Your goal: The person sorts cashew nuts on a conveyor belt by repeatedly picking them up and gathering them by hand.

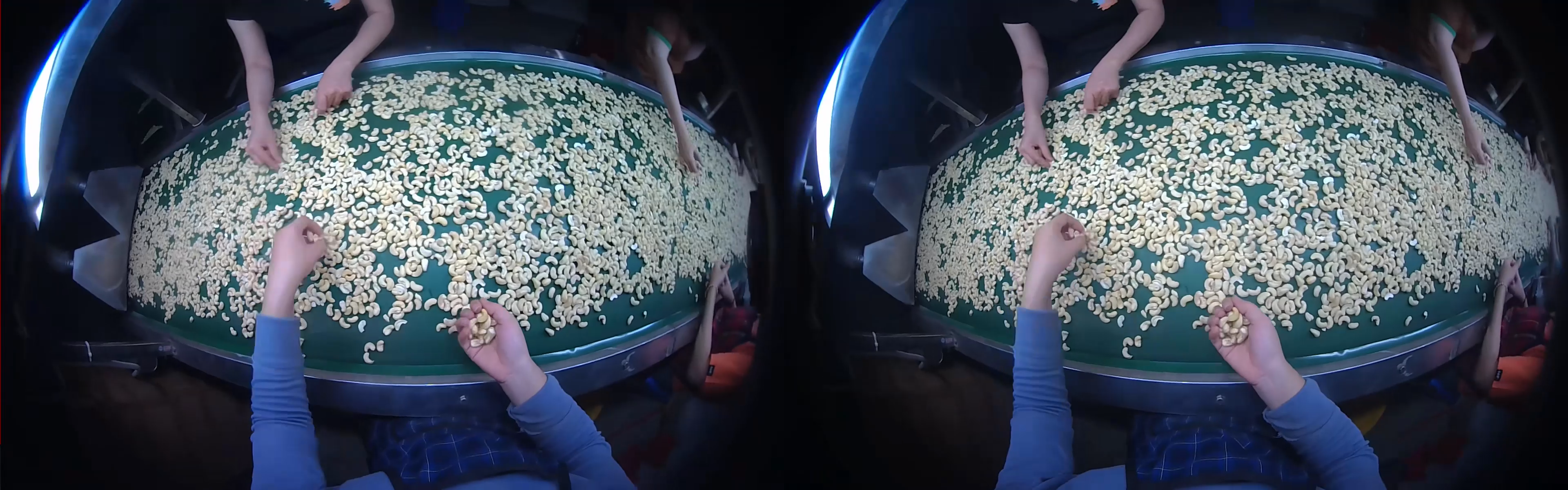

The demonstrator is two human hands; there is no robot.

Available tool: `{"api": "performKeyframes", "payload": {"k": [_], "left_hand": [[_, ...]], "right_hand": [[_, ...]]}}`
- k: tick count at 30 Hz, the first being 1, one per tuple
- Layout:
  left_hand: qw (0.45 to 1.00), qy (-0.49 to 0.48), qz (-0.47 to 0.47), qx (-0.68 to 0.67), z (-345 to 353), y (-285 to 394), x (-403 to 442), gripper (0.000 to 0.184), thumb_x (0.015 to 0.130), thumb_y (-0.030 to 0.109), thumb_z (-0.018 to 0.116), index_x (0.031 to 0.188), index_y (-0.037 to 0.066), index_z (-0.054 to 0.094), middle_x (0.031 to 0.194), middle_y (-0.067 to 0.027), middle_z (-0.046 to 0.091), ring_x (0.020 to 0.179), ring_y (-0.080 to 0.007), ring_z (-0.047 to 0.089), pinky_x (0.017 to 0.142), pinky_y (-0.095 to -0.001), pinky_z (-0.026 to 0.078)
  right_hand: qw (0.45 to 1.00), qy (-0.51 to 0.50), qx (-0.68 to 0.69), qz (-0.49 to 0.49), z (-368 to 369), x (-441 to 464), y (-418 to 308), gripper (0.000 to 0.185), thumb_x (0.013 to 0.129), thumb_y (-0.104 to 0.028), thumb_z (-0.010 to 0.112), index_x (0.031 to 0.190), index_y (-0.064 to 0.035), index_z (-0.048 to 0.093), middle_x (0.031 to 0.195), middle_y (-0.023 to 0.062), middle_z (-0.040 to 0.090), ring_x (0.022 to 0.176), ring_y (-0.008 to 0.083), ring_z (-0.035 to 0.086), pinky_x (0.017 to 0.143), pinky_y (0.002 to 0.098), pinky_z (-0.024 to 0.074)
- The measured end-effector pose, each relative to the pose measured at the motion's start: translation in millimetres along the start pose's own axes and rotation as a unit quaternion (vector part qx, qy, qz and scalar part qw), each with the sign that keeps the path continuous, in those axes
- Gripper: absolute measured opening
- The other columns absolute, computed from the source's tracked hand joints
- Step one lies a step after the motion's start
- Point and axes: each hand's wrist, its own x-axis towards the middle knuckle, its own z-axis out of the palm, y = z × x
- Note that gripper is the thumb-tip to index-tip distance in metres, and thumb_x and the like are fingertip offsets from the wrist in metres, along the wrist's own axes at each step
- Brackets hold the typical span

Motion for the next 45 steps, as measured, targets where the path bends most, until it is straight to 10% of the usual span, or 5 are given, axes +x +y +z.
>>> {"api": "performKeyframes", "payload": {"k": [11, 15, 22, 42, 45], "left_hand": [[0.953, -0.124, 0.149, -0.234, 110, 154, -117, 0.032, 0.083, 0.014, 0.074, 0.109, 0.001, 0.061, 0.096, -0.0062, 0.06, 0.075, -0.0087, 0.058, 0.058, -0.0216, 0.046], [0.946, -0.259, 0.022, -0.195, 121, 127, -113, 0.017, 0.086, 0.012, 0.071, 0.097, -0.001, 0.066, 0.086, -0.0062, 0.062, 0.071, -0.0095, 0.062, 0.059, -0.0228, 0.048], [0.96, 0.052, 0.266, -0.064, 181, 175, -81, 0.007, 0.083, 0.003, 0.07, 0.087, -0.002, 0.066, 0.085, -0.0083, 0.058, 0.066, -0.0162, 0.062, 0.06, -0.0276, 0.05], [0.795, -0.089, -0.104, -0.591, 187, 188, -54, 0.013, 0.087, 0.014, 0.062, 0.086, 0.001, 0.066, 0.069, 0.0007, 0.058, 0.061, -0.008, 0.054, 0.054, -0.0222, 0.04], [0.917, 0.012, -0.038, -0.397, 198, 210, -50, 0.02, 0.087, 0.017, 0.068, 0.084, -0.002, 0.065, 0.062, 0.0026, 0.053, 0.056, -0.0076, 0.05, 0.052, -0.0218, 0.039]], "right_hand": [[0.991, -0.087, -0.093, 0.046, -34, -64, -87, 0.024, 0.098, -0.024, 0.049, 0.086, -0.0041, 0.055, 0.087, 0.0094, 0.056, 0.09, 0.023, 0.059, 0.074, 0.0326, 0.0526], [0.715, -0.41, -0.547, 0.145, -17, -153, -182, 0.029, 0.1, -0.021, 0.051, 0.112, 0.0011, 0.065, 0.115, 0.0164, 0.064, 0.107, 0.0282, 0.061, 0.102, 0.0437, 0.0393], [0.665, -0.121, -0.737, -0.014, -23, -154, -189, 0.016, 0.093, -0.014, 0.063, 0.09, 0.0007, 0.067, 0.09, 0.0052, 0.065, 0.087, 0.0138, 0.061, 0.079, 0.0283, 0.0476], [0.788, 0.05, -0.607, -0.09, -80, -180, -239, 0.018, 0.097, -0.018, 0.059, 0.092, -0.0023, 0.065, 0.09, 0.0014, 0.066, 0.081, 0.0084, 0.057, 0.076, 0.0245, 0.047], [0.784, 0.064, -0.61, -0.099, -85, -182, -252, 0.019, 0.097, -0.019, 0.058, 0.091, -0.0029, 0.064, 0.091, 0.0013, 0.066, 0.081, 0.008, 0.057, 0.076, 0.0244, 0.047]]}}
